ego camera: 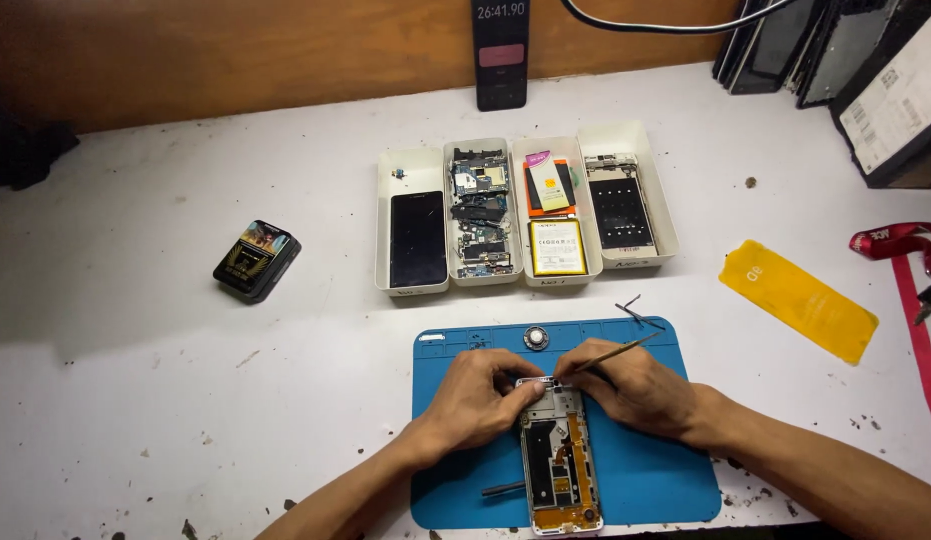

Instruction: Disassembling and manipulating internal components of a mobile phone using precision tools

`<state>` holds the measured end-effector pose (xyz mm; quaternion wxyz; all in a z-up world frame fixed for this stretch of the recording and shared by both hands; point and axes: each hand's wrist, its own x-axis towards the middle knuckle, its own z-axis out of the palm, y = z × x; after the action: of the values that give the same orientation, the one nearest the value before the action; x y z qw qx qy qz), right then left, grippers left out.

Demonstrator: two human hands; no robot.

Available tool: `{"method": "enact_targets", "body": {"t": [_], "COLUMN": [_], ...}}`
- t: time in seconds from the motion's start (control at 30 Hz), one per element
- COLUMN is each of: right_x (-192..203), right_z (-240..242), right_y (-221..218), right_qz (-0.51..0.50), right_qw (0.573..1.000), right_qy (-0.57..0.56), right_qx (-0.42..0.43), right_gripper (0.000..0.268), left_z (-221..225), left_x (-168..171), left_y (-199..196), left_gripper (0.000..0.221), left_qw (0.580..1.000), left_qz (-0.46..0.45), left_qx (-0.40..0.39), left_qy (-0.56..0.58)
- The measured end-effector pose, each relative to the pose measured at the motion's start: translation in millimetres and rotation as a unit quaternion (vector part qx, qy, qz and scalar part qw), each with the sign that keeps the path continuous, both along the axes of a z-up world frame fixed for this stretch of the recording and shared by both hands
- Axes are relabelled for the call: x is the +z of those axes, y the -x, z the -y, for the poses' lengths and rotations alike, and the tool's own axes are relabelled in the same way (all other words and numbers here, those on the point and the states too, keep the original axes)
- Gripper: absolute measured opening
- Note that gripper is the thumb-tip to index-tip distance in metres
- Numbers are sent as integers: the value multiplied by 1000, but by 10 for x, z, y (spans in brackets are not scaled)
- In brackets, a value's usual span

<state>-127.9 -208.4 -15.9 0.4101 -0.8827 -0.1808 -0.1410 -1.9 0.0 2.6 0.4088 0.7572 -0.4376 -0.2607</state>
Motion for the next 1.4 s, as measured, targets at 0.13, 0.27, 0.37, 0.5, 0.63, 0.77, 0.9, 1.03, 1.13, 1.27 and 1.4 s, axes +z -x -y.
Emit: {"method": "enact_targets", "body": {"t": [0.13,0.27,0.37,0.5,0.63,0.77,0.9,1.03,1.13,1.27,1.4], "right_x": [-61,15,35,48,58,26,10,30,37,57,103], "right_z": [-7,-27,-26,-36,-19,-20,-22,-9,-26,-30,-44], "right_y": [-7,-19,-19,-33,-38,-29,-28,-52,-43,-31,-30], "right_qz": [29,-49,-61,-59,-74,-77,-77,-77,-84,-91,-96], "right_qw": [1000,995,992,994,992,993,993,993,993,992,992], "right_qy": [4,-49,-73,-66,-73,-61,-63,-67,-60,-60,-60], "right_qx": [8,-68,-79,-71,-75,-63,-63,-60,-59,-60,-61], "right_gripper": [18,15,14,12,12,15,16,16,16,16,16], "left_z": [-2,24,18,-1,-4,-24,-26,-32,-46,-40,-30], "left_x": [-30,-83,-138,-194,-101,-77,-104,-64,-70,-138,-114], "left_y": [-9,-40,-32,-47,-53,-54,-51,-69,-53,-50,-56], "left_gripper": [25,18,18,17,18,19,19,19,19,19,19], "left_qw": [1000,995,994,994,994,993,992,992,991,991,991], "left_qz": [-4,-77,-75,-64,-71,-86,-87,-88,-87,-86,-87], "left_qx": [-13,6,-3,-7,-7,-14,-11,-9,-8,-7,-12], "left_qy": [-2,67,74,87,79,85,87,91,99,98,99]}}
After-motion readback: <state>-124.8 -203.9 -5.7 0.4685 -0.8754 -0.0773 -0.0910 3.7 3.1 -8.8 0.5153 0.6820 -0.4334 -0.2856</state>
